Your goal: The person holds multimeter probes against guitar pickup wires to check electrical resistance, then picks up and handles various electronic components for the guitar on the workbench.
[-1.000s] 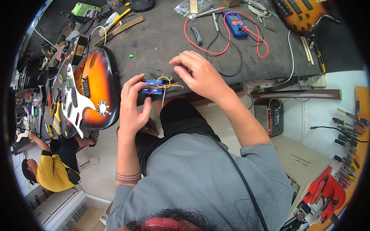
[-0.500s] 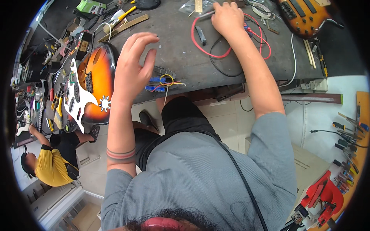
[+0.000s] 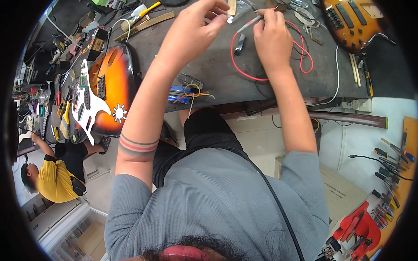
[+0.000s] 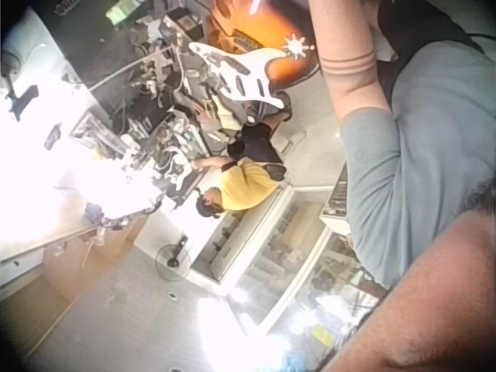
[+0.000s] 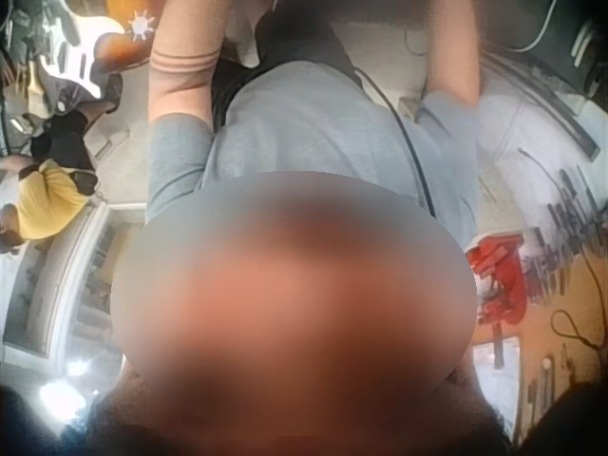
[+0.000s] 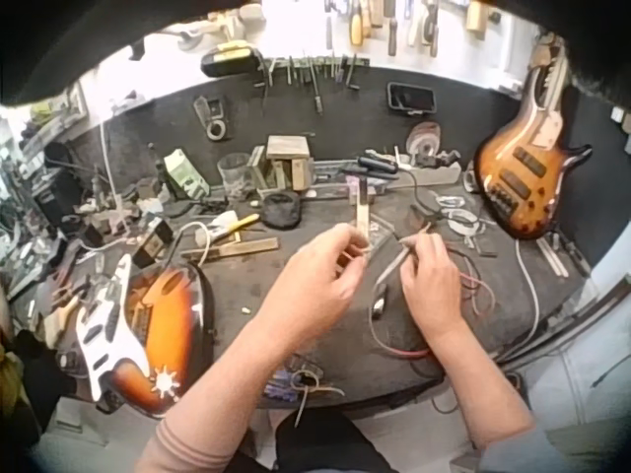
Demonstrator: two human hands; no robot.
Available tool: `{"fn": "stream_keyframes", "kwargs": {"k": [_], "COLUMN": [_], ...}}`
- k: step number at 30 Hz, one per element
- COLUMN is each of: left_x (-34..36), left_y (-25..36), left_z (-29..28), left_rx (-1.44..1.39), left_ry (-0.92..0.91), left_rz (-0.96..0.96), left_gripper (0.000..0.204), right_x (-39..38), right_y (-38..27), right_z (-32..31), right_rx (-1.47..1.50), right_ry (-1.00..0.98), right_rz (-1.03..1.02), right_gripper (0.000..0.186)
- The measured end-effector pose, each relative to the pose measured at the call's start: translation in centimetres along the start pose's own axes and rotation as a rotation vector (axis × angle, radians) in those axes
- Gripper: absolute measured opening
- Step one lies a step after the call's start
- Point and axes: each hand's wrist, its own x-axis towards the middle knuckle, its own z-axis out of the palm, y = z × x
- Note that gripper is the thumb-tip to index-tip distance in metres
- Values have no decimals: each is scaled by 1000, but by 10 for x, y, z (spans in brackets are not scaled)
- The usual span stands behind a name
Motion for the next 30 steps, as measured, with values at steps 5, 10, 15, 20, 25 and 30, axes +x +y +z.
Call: {"fn": "stream_keyframes", "kwargs": {"k": [5,10,15,20,25,30], "left_x": [-1,-20,-82,-158,-197,-199], "left_y": [-7,-4,8,-18,-42,-47], "left_z": [33,26,-27,-51,-39,-32], "left_rx": [-14,67,-354,-781,-194,139], "left_ry": [-118,-33,129,332,412,432], "left_rz": [-97,-21,-206,-103,12,210], "left_gripper": [22,22,26,39,33,30], "right_x": [-24,-36,-49,-52,-54,-58], "right_y": [-26,-46,-42,-46,-50,-63], "right_z": [-18,-28,-49,-79,-70,-62], "right_rx": [224,410,989,1255,1005,1024], "right_ry": [94,126,-287,-656,-640,-519], "right_rz": [9,23,518,294,-165,-208], "right_gripper": [27,27,16,29,46,44]}}
